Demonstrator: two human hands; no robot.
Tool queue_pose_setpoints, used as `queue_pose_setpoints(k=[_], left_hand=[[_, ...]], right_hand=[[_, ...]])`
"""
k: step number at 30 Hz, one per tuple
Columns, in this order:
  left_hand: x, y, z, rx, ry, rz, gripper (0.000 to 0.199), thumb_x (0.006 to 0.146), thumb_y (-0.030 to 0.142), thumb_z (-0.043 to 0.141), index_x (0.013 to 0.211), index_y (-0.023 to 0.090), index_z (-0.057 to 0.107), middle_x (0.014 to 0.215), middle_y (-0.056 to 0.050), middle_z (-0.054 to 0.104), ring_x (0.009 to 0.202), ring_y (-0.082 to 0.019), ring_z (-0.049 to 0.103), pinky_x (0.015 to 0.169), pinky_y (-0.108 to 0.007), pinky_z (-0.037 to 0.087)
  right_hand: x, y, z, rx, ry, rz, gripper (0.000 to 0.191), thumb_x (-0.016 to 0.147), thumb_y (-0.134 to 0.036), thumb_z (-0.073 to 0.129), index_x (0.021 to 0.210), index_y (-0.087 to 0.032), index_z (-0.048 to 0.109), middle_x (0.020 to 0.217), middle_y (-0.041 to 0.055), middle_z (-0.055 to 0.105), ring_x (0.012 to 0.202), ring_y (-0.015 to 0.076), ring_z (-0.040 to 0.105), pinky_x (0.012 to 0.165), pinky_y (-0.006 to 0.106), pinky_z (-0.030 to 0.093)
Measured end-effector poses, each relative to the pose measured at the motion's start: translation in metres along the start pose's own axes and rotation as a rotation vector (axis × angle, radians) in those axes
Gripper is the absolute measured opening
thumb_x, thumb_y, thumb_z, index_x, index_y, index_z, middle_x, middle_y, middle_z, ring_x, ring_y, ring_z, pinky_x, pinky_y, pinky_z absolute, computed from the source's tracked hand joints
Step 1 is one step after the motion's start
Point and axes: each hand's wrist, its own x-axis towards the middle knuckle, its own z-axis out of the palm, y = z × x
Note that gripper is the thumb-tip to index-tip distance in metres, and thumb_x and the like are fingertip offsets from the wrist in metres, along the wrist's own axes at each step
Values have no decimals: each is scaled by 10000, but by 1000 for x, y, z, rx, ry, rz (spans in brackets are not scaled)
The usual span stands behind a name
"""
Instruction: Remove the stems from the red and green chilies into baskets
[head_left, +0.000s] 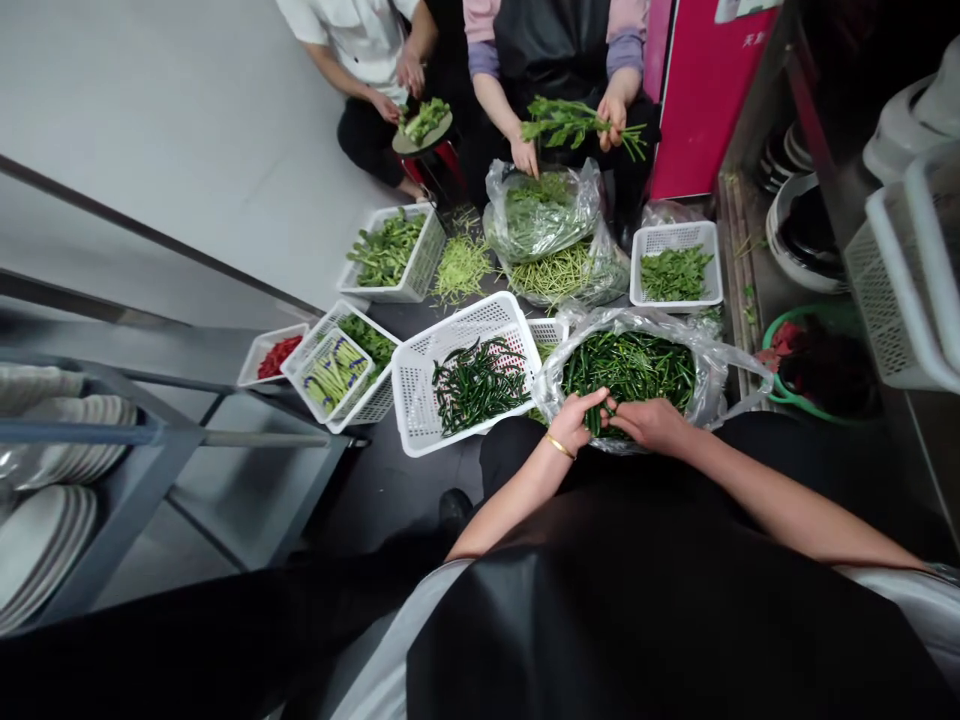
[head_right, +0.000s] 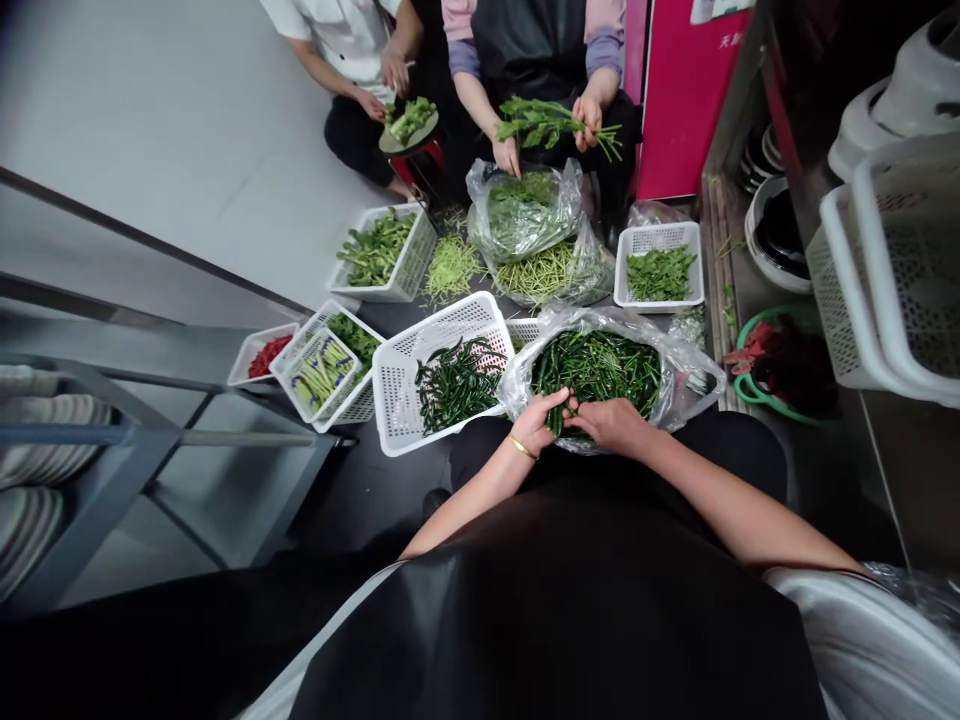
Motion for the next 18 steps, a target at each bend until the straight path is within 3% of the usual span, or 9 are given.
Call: queue_pose_setpoints(k=[4, 7, 9, 11, 13, 15, 18], left_hand=[[-5, -2, -3, 75, -55, -89, 369, 558, 264, 873, 808, 72, 681, 601, -18, 623, 456, -62, 498, 434, -196, 352], [-2, 3, -5, 83, -45, -89, 350, 571, 256, 857, 802, 70, 670, 606, -20, 604, 493, -70, 505, 452, -198, 347], [-2, 10, -10, 9, -22, -37, 338, 589, 266, 843, 808, 93, 651, 596, 3, 566, 517, -73, 498, 470, -201, 354], [-6, 17, -18, -78, -20, 67, 323, 617, 287, 826, 810, 128, 622, 587, 29, 515, 543, -77, 490, 503, -210, 377], [-11, 23, -26, -119, -22, 179, 319, 617, 291, 825, 775, 151, 586, 587, 43, 480, 566, -77, 484, 544, -219, 402], [-16, 25, -31, -120, 6, 249, 336, 596, 289, 838, 727, 158, 558, 586, 48, 470, 571, -74, 477, 569, -226, 414], [-17, 25, -31, -67, 114, 303, 345, 564, 293, 856, 701, 150, 574, 585, 41, 507, 565, -75, 486, 560, -225, 398]], right_hand=[[-13, -17, -3, -25, -118, -260, 475, 990, -495, 353, 714, -208, 613, 673, 52, 640, 634, 150, 569, 592, 254, 355], [-15, -26, -22, -22, -298, -401, 463, 995, -498, 358, 762, -227, 652, 719, 33, 665, 670, 151, 591, 622, 255, 376], [-5, -22, -38, -152, -343, -268, 400, 977, -495, 414, 847, -232, 685, 832, 43, 702, 718, 162, 623, 635, 260, 389], [15, -14, -49, -329, -257, 8, 374, 966, -492, 444, 1004, -214, 692, 991, 84, 715, 806, 201, 655, 668, 280, 414], [42, -5, -46, -421, -149, 212, 424, 960, -503, 455, 1171, -186, 642, 1113, 122, 698, 906, 243, 664, 716, 306, 437], [70, 0, -32, -403, -126, 244, 445, 956, -487, 478, 1255, -177, 588, 1167, 125, 687, 971, 251, 658, 756, 311, 447], [98, 3, -13, -325, -132, 179, 292, 942, -358, 529, 1144, -170, 624, 1129, 116, 702, 957, 226, 658, 776, 293, 444]])
